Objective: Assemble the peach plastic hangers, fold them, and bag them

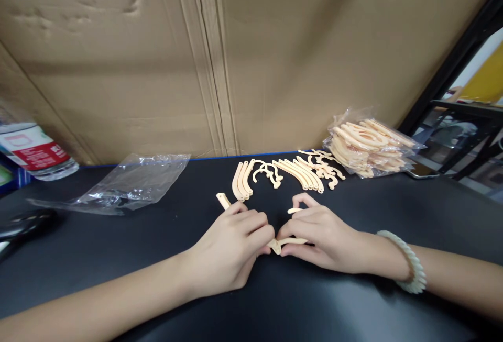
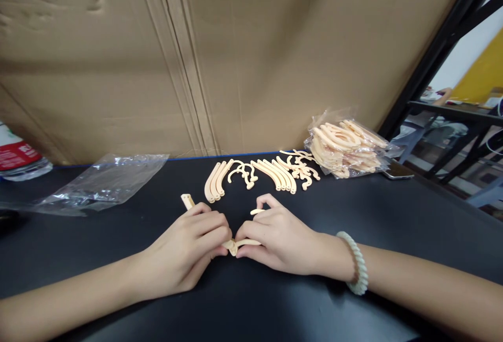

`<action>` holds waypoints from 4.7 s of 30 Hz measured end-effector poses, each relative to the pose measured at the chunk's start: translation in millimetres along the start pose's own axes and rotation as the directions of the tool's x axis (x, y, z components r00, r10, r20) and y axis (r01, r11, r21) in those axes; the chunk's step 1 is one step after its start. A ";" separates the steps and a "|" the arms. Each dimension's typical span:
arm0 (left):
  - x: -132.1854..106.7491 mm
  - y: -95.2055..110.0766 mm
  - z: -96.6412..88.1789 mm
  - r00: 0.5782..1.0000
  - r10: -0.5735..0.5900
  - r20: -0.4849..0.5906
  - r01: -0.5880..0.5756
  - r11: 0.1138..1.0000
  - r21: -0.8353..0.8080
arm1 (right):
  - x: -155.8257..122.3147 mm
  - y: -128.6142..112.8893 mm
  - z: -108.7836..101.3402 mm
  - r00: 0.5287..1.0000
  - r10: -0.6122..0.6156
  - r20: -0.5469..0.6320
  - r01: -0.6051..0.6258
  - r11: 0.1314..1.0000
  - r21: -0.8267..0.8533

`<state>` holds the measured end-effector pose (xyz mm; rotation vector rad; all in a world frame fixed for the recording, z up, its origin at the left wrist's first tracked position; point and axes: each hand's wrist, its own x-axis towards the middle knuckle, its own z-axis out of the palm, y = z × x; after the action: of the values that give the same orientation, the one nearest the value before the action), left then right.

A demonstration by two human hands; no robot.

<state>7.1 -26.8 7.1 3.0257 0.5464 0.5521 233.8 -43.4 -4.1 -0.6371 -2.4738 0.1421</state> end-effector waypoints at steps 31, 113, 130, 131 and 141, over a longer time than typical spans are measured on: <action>-2.3 -40.5 -25.2 0.861 -0.502 -0.084 0.424 0.617 0.663 | 0.1 15.7 -3.7 0.953 0.282 -0.114 -0.241 0.928 0.284; -9.2 -57.9 -7.1 0.974 -0.209 0.088 0.211 0.977 -0.017 | 11.6 49.2 -2.7 0.982 0.183 -0.046 -0.189 0.961 -0.203; -6.5 -60.6 -9.6 0.975 -0.141 0.172 0.149 0.988 -0.035 | 14.6 50.3 -5.5 0.987 0.158 0.031 -0.151 0.977 -0.151; -6.1 -60.4 -10.2 0.974 -0.136 0.181 0.145 0.989 -0.041 | 15.4 50.1 -6.0 0.990 0.134 0.047 -0.127 0.982 -0.137; -3.1 -57.4 -16.2 0.955 -0.150 0.256 0.162 0.986 -0.026 | 19.9 45.7 -11.0 0.989 0.034 0.142 -0.042 0.998 0.053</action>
<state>-20.5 25.3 16.7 2.9099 0.7353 0.1636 244.4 5.9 4.3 -0.6712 -2.5833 0.2794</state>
